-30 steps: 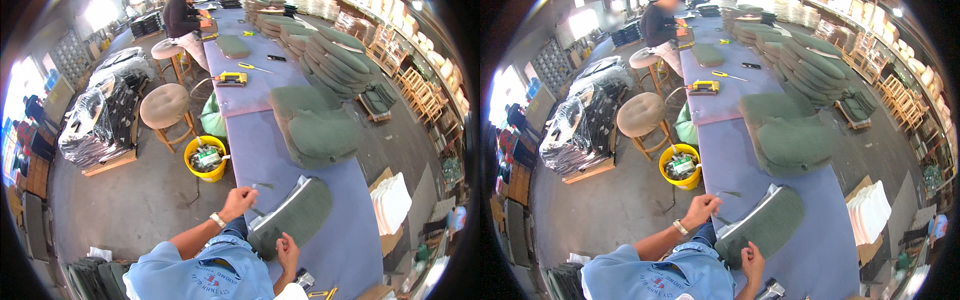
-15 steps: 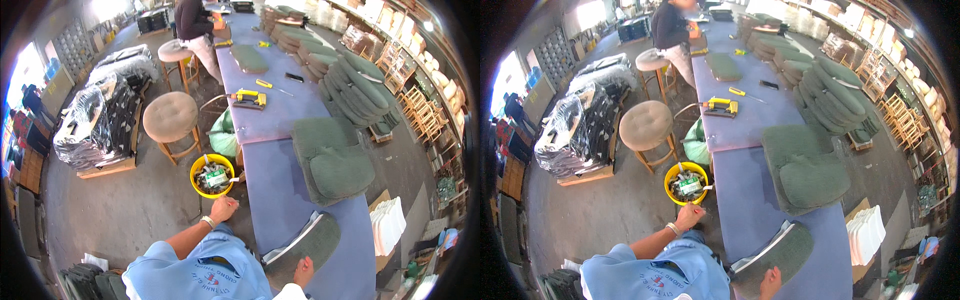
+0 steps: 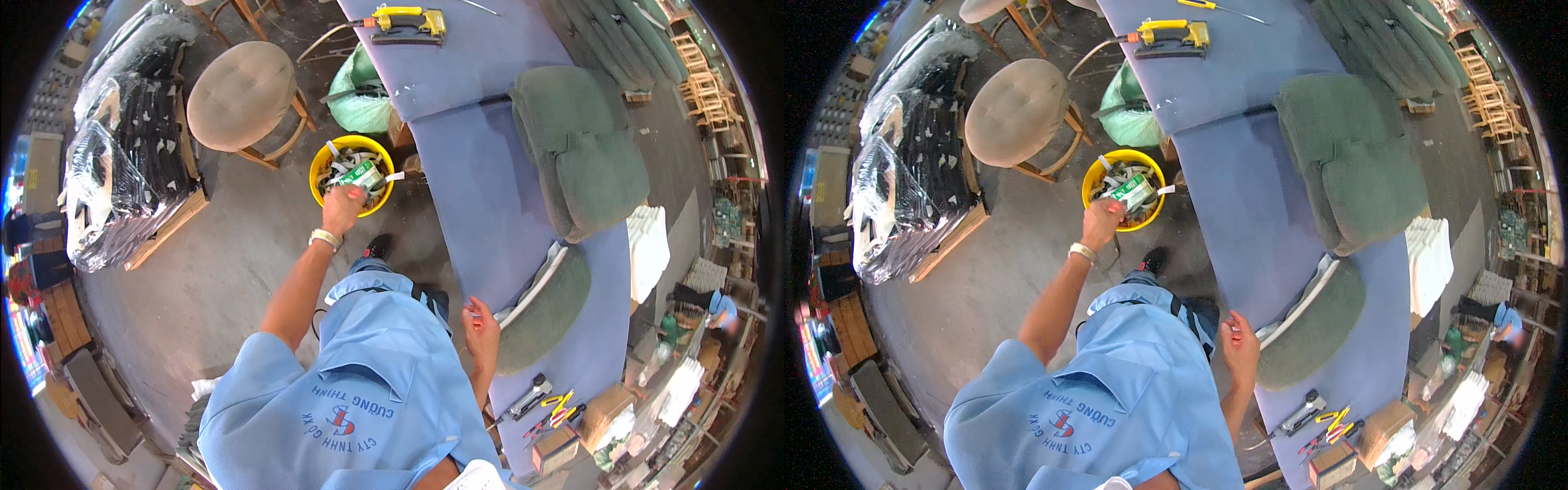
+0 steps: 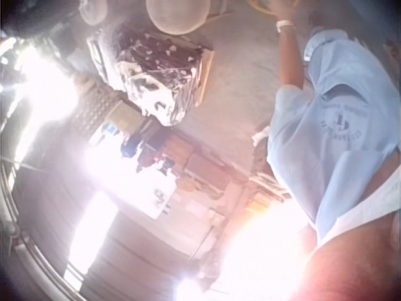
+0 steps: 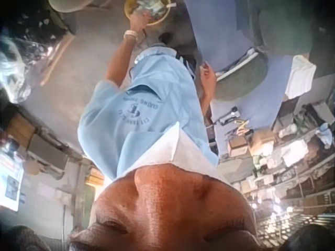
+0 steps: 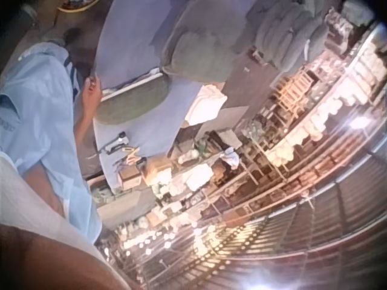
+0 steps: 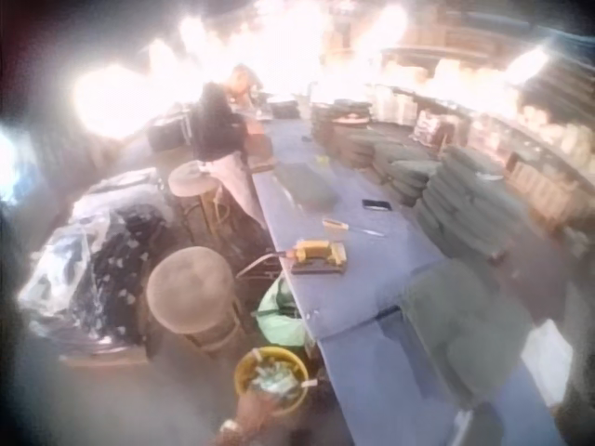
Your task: The person staples green fabric onto a cushion frame using a pneumatic staple gun, then trims excess fabric with a utility knife. The process is repeated for multiple cushions on a workbench in a workshop.
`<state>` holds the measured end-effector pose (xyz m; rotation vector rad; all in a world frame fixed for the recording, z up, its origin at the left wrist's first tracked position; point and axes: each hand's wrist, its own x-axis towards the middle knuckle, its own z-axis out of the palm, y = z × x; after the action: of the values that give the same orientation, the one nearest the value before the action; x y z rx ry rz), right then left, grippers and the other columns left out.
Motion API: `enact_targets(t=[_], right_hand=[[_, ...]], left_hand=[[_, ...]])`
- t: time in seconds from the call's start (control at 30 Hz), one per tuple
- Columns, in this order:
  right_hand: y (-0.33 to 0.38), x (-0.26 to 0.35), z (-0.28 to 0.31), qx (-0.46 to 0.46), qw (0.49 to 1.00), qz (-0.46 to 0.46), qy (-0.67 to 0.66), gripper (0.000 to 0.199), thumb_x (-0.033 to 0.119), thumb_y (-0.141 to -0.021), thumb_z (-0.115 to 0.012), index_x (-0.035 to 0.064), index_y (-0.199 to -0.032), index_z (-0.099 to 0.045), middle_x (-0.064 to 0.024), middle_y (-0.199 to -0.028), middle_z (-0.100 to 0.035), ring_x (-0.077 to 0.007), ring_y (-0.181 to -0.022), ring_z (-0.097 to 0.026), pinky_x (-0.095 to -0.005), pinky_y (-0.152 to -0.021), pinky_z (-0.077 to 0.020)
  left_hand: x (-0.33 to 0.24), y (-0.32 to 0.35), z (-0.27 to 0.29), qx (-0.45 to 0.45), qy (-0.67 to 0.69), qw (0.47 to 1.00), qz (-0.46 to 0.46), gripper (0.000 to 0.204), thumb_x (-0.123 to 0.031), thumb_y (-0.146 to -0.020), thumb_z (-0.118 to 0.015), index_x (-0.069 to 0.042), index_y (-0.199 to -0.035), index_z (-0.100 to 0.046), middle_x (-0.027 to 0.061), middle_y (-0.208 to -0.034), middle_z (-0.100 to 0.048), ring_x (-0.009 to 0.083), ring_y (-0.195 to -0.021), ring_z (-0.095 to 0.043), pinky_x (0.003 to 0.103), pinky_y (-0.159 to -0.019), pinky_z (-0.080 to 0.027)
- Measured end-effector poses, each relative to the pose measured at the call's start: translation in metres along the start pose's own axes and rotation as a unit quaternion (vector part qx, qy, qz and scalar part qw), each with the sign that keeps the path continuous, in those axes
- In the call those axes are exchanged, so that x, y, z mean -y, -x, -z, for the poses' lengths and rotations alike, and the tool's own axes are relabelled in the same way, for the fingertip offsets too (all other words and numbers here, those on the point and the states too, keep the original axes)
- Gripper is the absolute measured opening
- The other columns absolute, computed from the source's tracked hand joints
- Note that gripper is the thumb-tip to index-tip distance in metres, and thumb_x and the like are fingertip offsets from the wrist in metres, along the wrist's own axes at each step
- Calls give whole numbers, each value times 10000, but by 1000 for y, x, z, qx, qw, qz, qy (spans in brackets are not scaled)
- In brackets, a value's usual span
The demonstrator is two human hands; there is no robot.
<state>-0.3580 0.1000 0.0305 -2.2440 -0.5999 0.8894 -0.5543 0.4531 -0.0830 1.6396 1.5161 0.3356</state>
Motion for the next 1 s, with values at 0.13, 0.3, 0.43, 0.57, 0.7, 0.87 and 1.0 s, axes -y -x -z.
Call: enact_targets(t=[0.13, 0.3, 0.43, 0.57, 0.7, 0.87, 1.0], right_hand=[[0, -4, 9, -30, 999, -20, 3, 348, 218, -982, -697, 74, -1299, -689, -123, -1035, -759, -181, -861, -713, -316, -773, -579], [12, -28, 22, -55, 996, -65, -35, 394, 224, -984, -696, 57, -1338, -655, -126, -1079, -737, -195, -866, -711, -326, -779, -578], [31, -42, 20, -63, 986, -123, -90, 427, 223, -987, -695, 35, -1365, -627, -127, -1142, -711, -207, -914, -702, -338, -821, -569], [42, -72, 36, -120, 982, -126, -67, 429, 222, -984, -699, 32, -1363, -630, -127, -1205, -699, -210, -1032, -671, -354, -904, -543], [51, -123, 89, -213, 970, -115, 25, 446, 233, -985, -692, 43, -1382, -623, -147, -1286, -679, -218, -1100, -646, -358, -947, -522], [58, -231, 133, -365, 916, -162, 19, 511, 270, -983, -692, -16, -1395, -589, -189, -1332, -649, -263, -1117, -638, -370, -972, -505], [41, -285, 130, -353, 913, -206, 7, 646, 351, -995, -684, -102, -1423, -512, -240, -1329, -628, -320, -1152, -623, -404, -1023, -477]], left_hand=[[57, -63, -7, -12, 20, 993, 113, 367, -360, -850, -731, -124, -1124, -789, 174, -1004, -778, 369, -986, -744, 442, -929, -574], [108, -80, -32, 93, -97, 973, 190, 569, -436, -861, -705, -55, -1283, -683, 237, -1230, -710, 383, -1151, -691, 462, -1007, -542], [85, -23, -68, 238, -107, 957, 127, 489, -445, -871, -708, -85, -1201, -737, 213, -1240, -711, 393, -1147, -686, 466, -1007, -542], [100, 39, -120, 332, -143, 932, -19, 438, -436, -865, -726, -105, -1148, -776, 185, -1167, -742, 397, -1083, -706, 452, -980, -556], [79, 46, -125, 333, -134, 933, -13, 442, -441, -861, -734, -114, -1155, -777, 191, -1188, -738, 395, -1119, -695, 453, -1002, -545], [-4, 35, -105, 355, -65, 929, -79, 401, -376, -961, -689, -31, -1152, -764, 111, -926, -775, 189, -800, -730, 341, -786, -583], [-52, 66, -132, 380, 30, 918, -110, 402, -397, -942, -672, -15, -1014, -775, 125, -881, -771, 239, -811, -744, 385, -789, -581]])
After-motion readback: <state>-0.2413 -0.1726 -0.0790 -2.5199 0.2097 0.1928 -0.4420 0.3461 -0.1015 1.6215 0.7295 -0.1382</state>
